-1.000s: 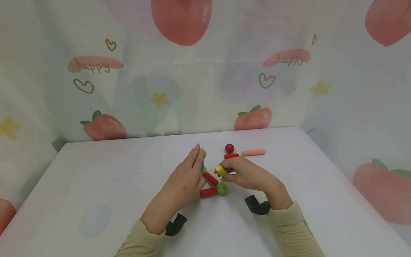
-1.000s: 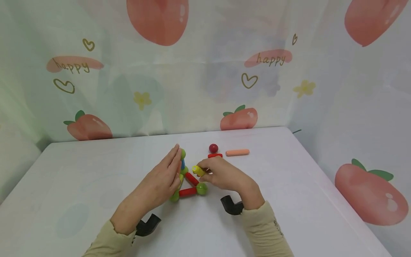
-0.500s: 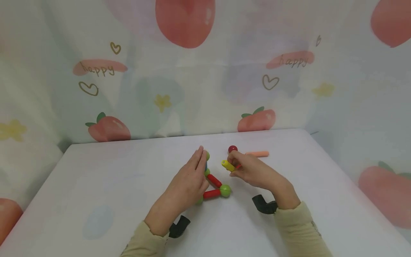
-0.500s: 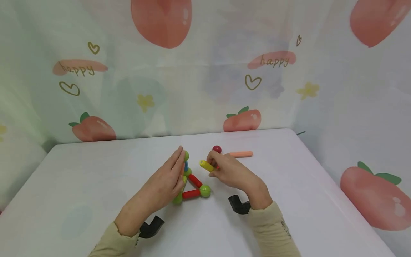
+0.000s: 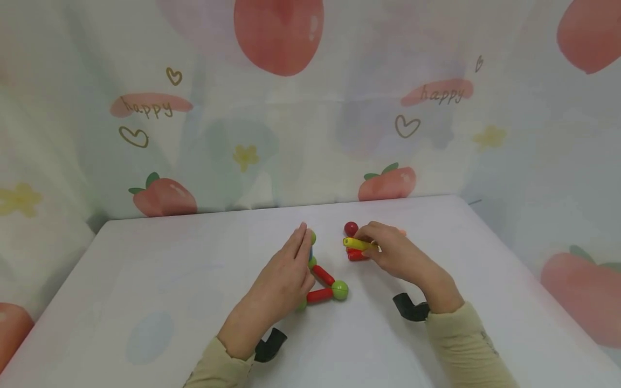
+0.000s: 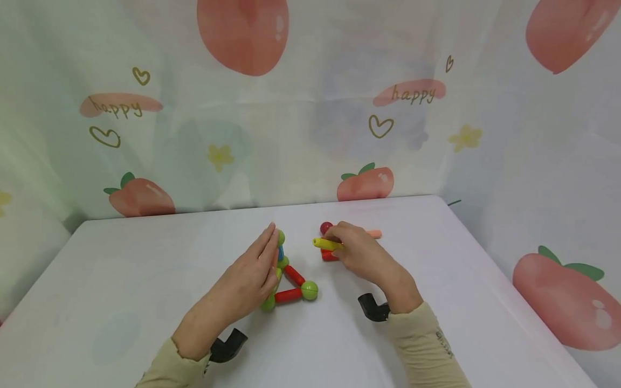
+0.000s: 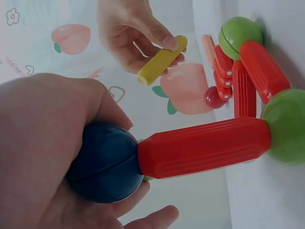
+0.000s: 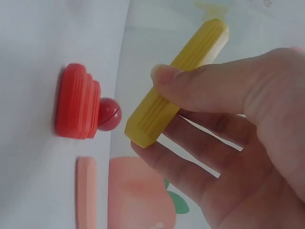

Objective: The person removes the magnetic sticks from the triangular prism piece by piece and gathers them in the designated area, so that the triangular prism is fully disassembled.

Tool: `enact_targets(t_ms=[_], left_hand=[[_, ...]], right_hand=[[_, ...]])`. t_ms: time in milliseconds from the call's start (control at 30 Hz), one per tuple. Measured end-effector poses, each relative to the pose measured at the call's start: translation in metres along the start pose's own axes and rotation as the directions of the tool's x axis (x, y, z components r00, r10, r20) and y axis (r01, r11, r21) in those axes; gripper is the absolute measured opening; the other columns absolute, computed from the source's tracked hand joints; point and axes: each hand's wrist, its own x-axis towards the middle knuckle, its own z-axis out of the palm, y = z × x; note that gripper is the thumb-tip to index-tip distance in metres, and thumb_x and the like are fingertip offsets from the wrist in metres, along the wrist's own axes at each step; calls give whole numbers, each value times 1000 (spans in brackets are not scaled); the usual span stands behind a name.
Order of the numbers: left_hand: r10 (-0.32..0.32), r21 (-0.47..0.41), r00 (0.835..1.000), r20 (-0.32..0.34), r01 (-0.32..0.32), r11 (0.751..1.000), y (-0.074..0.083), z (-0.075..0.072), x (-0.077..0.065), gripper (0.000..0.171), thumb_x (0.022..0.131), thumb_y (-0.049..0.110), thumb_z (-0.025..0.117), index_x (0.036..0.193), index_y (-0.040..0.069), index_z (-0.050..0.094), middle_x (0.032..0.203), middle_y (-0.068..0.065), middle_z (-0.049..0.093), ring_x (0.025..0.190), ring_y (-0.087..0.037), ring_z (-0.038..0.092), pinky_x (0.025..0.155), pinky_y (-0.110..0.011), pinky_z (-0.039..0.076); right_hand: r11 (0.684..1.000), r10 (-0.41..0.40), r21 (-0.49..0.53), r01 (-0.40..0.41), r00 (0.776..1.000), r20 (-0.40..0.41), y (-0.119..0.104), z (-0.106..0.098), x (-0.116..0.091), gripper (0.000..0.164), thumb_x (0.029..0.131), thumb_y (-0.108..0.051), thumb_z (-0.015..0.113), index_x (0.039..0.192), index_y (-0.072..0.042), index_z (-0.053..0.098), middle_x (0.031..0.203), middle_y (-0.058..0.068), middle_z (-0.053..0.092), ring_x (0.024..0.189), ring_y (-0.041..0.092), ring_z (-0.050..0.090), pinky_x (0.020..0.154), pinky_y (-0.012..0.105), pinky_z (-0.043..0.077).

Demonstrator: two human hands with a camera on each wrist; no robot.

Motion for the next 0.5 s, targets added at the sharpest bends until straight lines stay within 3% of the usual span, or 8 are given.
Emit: enact_targets(t_ms=[500], left_hand=[[3, -12, 1000, -13, -3, 1000, -1, 1, 0, 69, 96, 14, 54, 156, 1, 23, 166, -12, 19, 151, -24, 27, 115, -37, 37]], right_hand=[[989, 69, -129, -69, 998, -8, 26, -6, 2, 32, 83, 4, 75, 113, -4, 67, 105, 9, 67, 95, 25, 63, 87, 43, 59]])
